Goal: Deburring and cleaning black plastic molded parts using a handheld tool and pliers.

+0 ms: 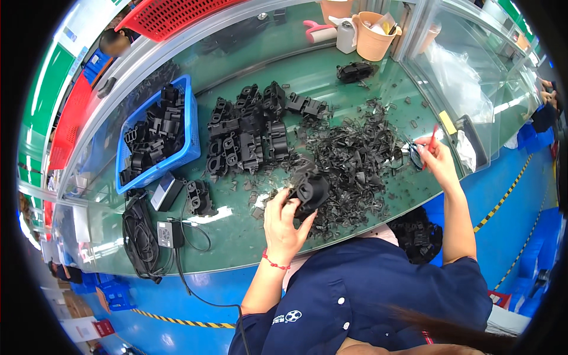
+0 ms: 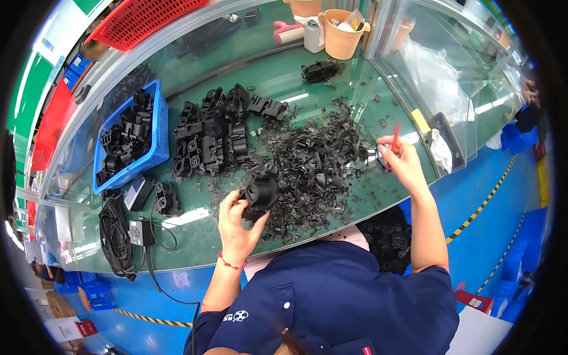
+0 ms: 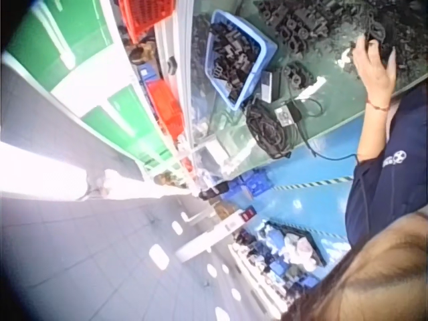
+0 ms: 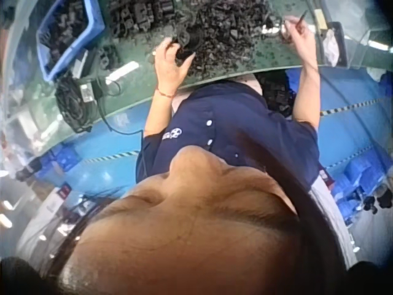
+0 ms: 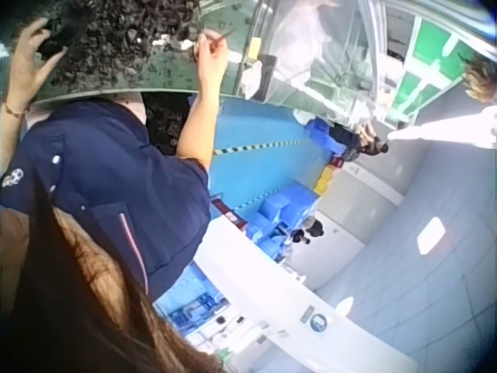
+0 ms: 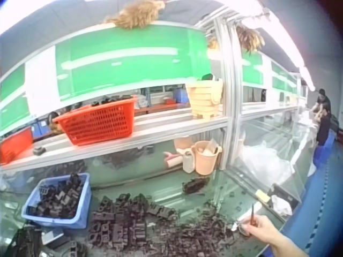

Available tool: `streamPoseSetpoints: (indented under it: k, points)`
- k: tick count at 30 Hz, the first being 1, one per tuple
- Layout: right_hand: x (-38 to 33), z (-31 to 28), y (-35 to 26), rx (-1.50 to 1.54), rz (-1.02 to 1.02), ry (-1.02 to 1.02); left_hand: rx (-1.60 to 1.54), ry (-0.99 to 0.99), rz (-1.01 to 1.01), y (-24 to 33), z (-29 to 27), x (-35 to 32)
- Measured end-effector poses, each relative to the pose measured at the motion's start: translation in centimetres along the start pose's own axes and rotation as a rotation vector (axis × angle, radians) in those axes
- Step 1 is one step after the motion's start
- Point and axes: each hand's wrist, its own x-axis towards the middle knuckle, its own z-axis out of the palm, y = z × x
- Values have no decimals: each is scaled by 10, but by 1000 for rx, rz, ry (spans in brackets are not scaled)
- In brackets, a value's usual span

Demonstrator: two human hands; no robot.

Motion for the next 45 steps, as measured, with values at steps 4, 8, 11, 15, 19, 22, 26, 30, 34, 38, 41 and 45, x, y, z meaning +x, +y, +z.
streamPoseSetpoints:
  k: [4, 8, 11, 15, 19, 22, 26, 30, 34, 38, 41, 45]
  points:
    - [5, 22, -8, 254, 4, -106, 152, -40, 71, 8, -8, 7]
    - [1, 74, -44, 333, -51, -176, 229, -37, 74, 6, -13, 6]
    - [3, 98, -51, 283, -102, -342, 172, -19, 27, 4, -13, 5]
    - [2, 127, -57, 583, -23, -503, -1257, 97, -635, 0, -1, -9]
    - [-9, 157, -73, 914, 44, -392, -1837, 123, -808, -4, 4, -20]
    - [-3, 164, -55, 880, -140, -401, -1871, 126, -791, -3, 6, -21]
    - [-10, 157, -52, 907, 1, -531, -1881, 90, -755, -1, 3, -20]
    - [-22, 169, -60, 765, -191, -503, -1843, 58, -763, 2, 4, -17]
    - [-27, 167, -58, 701, -164, -548, -1915, 90, -675, -2, 7, -21]
    - [-30, 166, -61, 739, -77, -578, -1865, 103, -735, -4, 7, -22]
    - [-32, 172, -59, 679, -177, -519, -1865, 102, -734, -3, 8, -22]
    - [-29, 172, -52, 619, -234, -595, -1861, 71, -694, -2, 7, -22]
